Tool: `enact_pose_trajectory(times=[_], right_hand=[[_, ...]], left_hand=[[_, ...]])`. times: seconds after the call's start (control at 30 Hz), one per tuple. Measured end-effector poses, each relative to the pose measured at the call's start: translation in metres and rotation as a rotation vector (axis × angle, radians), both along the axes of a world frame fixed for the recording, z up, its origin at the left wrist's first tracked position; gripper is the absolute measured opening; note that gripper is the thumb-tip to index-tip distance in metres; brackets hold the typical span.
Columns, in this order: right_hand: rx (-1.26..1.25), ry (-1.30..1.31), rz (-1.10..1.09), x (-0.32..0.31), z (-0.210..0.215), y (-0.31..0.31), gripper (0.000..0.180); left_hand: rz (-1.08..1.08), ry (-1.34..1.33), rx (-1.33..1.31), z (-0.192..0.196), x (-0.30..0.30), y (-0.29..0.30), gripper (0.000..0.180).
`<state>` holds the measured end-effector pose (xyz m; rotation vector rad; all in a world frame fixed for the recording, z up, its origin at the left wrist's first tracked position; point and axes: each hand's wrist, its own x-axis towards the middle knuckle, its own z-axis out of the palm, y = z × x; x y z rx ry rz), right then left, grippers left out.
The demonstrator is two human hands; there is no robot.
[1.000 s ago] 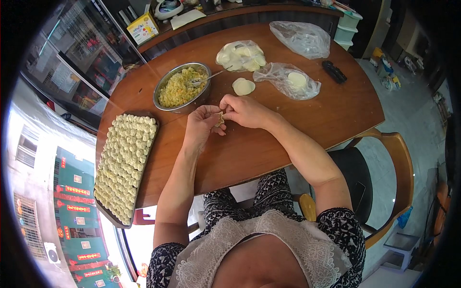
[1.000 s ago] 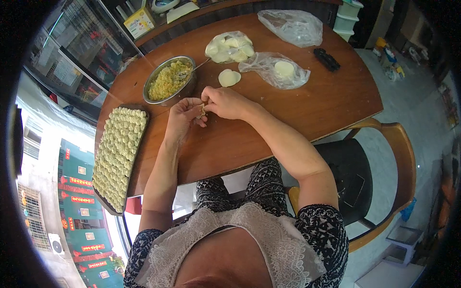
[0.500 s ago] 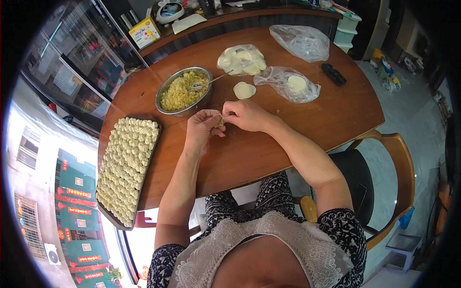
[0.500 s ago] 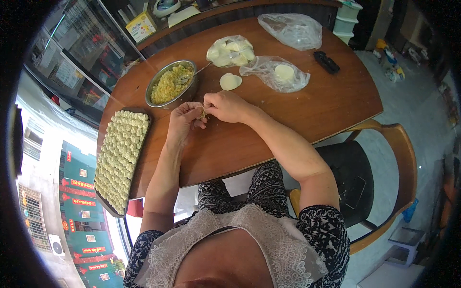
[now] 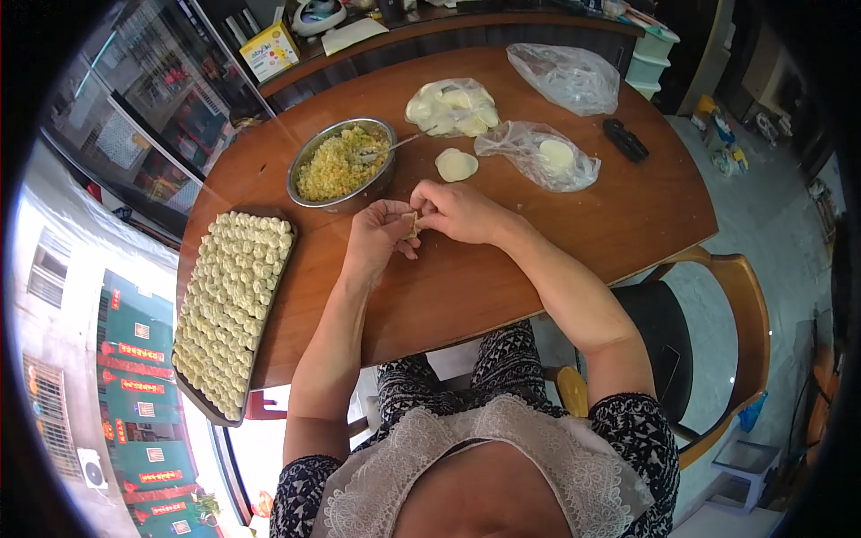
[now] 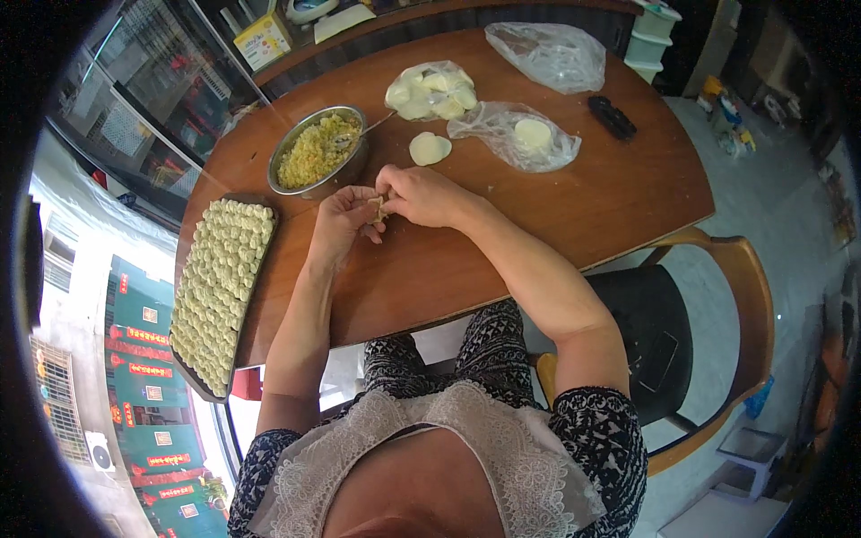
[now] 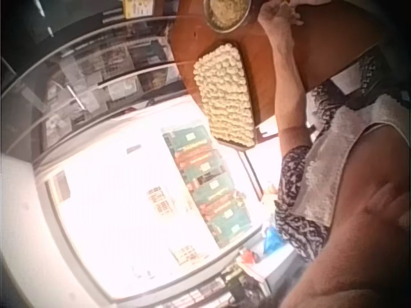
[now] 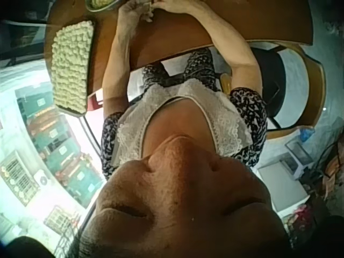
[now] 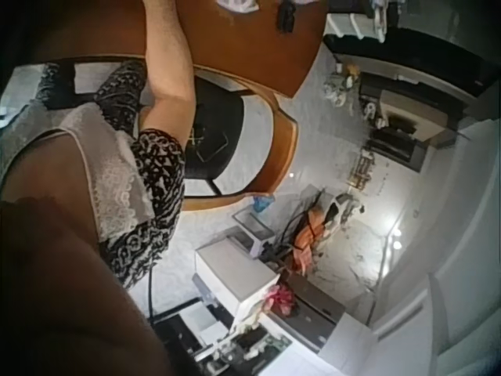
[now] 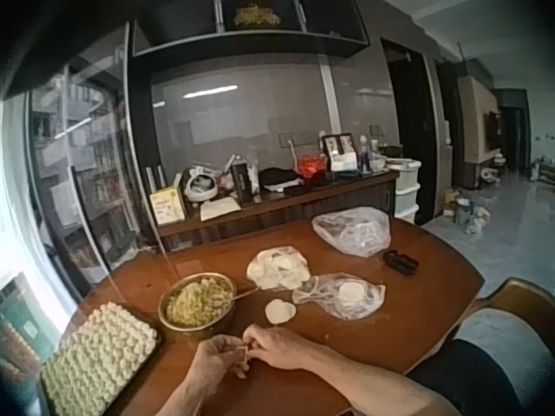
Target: The person is wrapping dumplings by placing filling on dough circles and pinching the edges closed.
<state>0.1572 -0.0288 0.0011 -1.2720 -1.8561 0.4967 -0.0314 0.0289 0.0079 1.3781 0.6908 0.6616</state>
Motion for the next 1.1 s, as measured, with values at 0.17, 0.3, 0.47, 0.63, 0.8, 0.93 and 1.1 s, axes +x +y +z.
enact_pose_trajectory(times=[0.17, 0.3, 0.47, 0.63, 0.8, 0.93, 1.1], right_hand=[[0.026, -0.077, 0.046, 0.0, 0.007, 0.003, 0.013], [0.053, -0.067, 0.014, 0.001, -0.001, 0.003, 0.01], [0.054, 0.037, -0.004, -0.003, -0.003, 0.006, 0.009], [0.048, 0.166, -0.024, 0.004, -0.016, 0.016, 0.011], [-0.007, 0.258, 0.005, 0.009, -0.01, 0.013, 0.009], [-0.08, 0.415, 0.065, 0.01, -0.001, 0.014, 0.008], [-0.152, 0.497, 0.099, 0.002, 0.001, 0.011, 0.006]], left_hand=[[-0.008, -0.052, -0.033, -0.002, -0.004, 0.008, 0.016], [0.011, -0.096, -0.146, -0.001, -0.002, 0.008, 0.016], [0.028, -0.177, -0.207, -0.004, -0.007, 0.008, 0.018], [0.181, -0.161, -0.095, -0.005, -0.002, 0.006, 0.02], [0.307, -0.063, 0.187, -0.025, -0.002, 0.014, 0.027], [0.396, 0.103, 0.393, -0.023, 0.001, 0.014, 0.026], [0.423, 0.217, 0.716, -0.038, 0.001, 0.023, 0.026]])
